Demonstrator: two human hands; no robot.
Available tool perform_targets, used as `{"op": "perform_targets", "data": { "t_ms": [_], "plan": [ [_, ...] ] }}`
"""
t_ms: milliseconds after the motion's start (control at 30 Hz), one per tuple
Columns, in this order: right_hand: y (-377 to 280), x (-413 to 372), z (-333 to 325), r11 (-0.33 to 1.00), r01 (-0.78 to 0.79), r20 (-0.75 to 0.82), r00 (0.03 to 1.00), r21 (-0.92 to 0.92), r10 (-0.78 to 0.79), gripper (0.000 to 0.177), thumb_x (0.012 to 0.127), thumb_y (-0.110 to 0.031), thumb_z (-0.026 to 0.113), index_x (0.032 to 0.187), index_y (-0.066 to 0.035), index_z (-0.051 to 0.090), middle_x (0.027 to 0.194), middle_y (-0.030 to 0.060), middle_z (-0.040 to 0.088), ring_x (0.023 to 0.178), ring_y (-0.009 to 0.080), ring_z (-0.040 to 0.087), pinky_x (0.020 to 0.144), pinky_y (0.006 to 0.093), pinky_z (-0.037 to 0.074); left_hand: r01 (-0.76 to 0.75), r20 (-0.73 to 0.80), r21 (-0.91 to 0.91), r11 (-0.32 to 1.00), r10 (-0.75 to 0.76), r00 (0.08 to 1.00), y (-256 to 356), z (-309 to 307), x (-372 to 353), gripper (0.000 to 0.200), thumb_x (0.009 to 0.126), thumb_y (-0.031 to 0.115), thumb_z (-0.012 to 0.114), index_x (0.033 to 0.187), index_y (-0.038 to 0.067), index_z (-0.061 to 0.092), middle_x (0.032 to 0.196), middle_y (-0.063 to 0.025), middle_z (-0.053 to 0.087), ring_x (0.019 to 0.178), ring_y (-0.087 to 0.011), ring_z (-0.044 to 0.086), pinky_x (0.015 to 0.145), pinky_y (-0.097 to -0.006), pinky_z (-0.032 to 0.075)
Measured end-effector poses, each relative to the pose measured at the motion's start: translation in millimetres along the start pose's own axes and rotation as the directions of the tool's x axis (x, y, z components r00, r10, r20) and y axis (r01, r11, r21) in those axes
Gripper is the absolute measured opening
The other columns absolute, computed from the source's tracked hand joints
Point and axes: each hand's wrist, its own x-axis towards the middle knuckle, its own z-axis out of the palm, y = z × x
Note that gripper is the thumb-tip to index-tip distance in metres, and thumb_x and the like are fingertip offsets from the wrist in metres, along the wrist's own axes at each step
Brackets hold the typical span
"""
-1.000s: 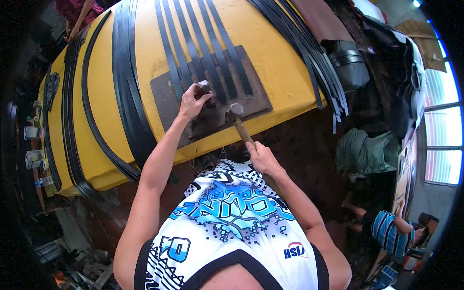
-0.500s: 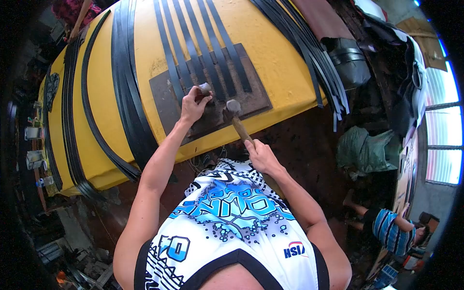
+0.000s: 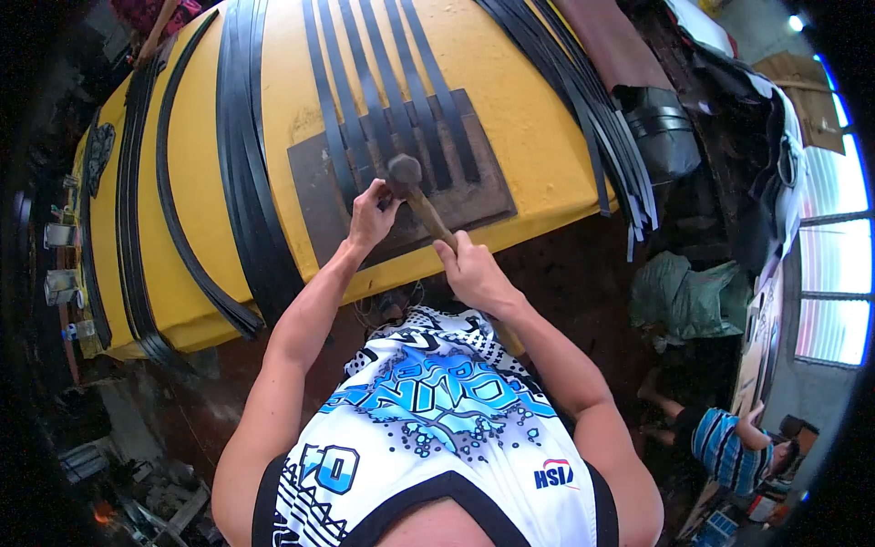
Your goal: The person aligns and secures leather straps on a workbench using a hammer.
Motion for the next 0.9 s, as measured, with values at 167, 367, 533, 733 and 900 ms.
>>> {"op": "perform_targets", "data": {
  "t_ms": [167,367,533,733,900],
  "plan": [
    [23,-31,-10,0.910,-0.214,0.187,0.970,0.354,0.156,0.044,0.094,-0.039,0.039,0.082,0.002,0.048,0.058,0.0073,0.053,0.051,0.0169,0.053,0.050,0.0340,0.043,0.096,-0.011,-0.240,0.966,-0.102,0.995,11,-1,9,0.017,0.077,0.001,0.063,0.091,-0.001,0.053,0.077,-0.0111,0.062,0.075,-0.0176,0.062,0.065,-0.0282,0.047],
    [55,-47,-8,0.808,-0.410,0.250,0.910,0.424,0.330,0.043,0.096,-0.040,0.034,0.077,-0.003,0.045,0.059,0.0032,0.048,0.048,0.0111,0.048,0.047,0.0278,0.041,0.269,0.166,-0.433,0.860,-0.217,0.962,9,-5,48,0.022,0.082,0.009,0.063,0.096,-0.002,0.051,0.089,-0.0126,0.066,0.087,-0.0162,0.063,0.078,-0.0273,0.048],
    [67,-50,-10,0.762,-0.458,0.255,0.889,0.458,0.381,0.042,0.096,-0.041,0.034,0.079,-0.003,0.044,0.060,0.0029,0.047,0.047,0.0101,0.046,0.044,0.0270,0.040,0.217,0.198,-0.129,0.968,-0.190,0.962,10,13,63,0.020,0.080,0.010,0.064,0.093,-0.001,0.053,0.087,-0.0087,0.067,0.086,-0.0147,0.063,0.077,-0.0283,0.048],
    [68,-50,-13,0.730,-0.451,0.254,0.893,0.513,0.372,0.038,0.097,-0.039,0.031,0.083,-0.005,0.042,0.059,0.0003,0.044,0.042,0.0074,0.042,0.039,0.0234,0.038,0.215,0.183,-0.041,0.976,-0.205,0.962,9,17,58,0.020,0.078,0.012,0.066,0.090,0.001,0.054,0.087,-0.0079,0.067,0.084,-0.0151,0.063,0.075,-0.0289,0.047],
    [71,-47,-15,0.738,-0.450,0.250,0.893,0.504,0.374,0.040,0.096,-0.041,0.032,0.081,-0.005,0.043,0.059,0.0006,0.044,0.044,0.0081,0.043,0.041,0.0246,0.038,0.204,0.186,-0.006,0.979,-0.199,0.962,16,16,57,0.020,0.078,0.011,0.066,0.091,0.001,0.054,0.087,-0.0077,0.068,0.086,-0.0156,0.064,0.077,-0.0300,0.048]
  ]
}}
